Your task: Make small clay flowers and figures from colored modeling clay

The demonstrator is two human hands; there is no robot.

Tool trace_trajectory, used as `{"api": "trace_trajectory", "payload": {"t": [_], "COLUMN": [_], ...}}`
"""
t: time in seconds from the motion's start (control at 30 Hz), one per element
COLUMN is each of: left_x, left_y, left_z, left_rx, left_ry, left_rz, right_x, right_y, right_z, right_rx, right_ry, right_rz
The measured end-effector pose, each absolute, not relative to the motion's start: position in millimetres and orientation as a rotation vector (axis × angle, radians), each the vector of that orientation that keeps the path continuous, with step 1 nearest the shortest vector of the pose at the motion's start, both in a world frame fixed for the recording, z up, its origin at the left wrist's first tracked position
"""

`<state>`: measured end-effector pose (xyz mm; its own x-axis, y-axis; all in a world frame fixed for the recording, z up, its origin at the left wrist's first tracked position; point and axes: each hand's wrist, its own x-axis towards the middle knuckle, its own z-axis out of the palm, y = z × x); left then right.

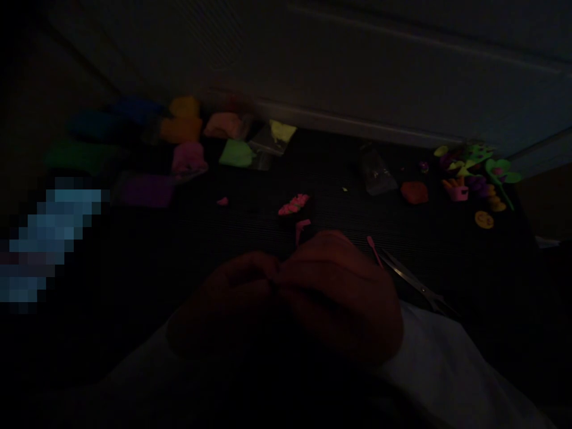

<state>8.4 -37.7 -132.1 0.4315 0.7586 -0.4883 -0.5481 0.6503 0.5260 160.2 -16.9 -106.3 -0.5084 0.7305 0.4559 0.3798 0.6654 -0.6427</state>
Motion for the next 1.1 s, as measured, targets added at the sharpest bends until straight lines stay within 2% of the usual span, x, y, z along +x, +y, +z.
{"api": "trace_trajectory", "payload": {"t": [1.1], "left_x": [9.9], "left_y": [-36.4], "left_z": [-129.8], "left_rx": [0.332], "left_ry": [0.808], "left_rz": [0.858], "right_x": [161.9], "right_y": [-21.8], "right_z": [-110.8], "right_rx": [-0.943], "right_ry": [-2.090], "right_rz": [0.687]}}
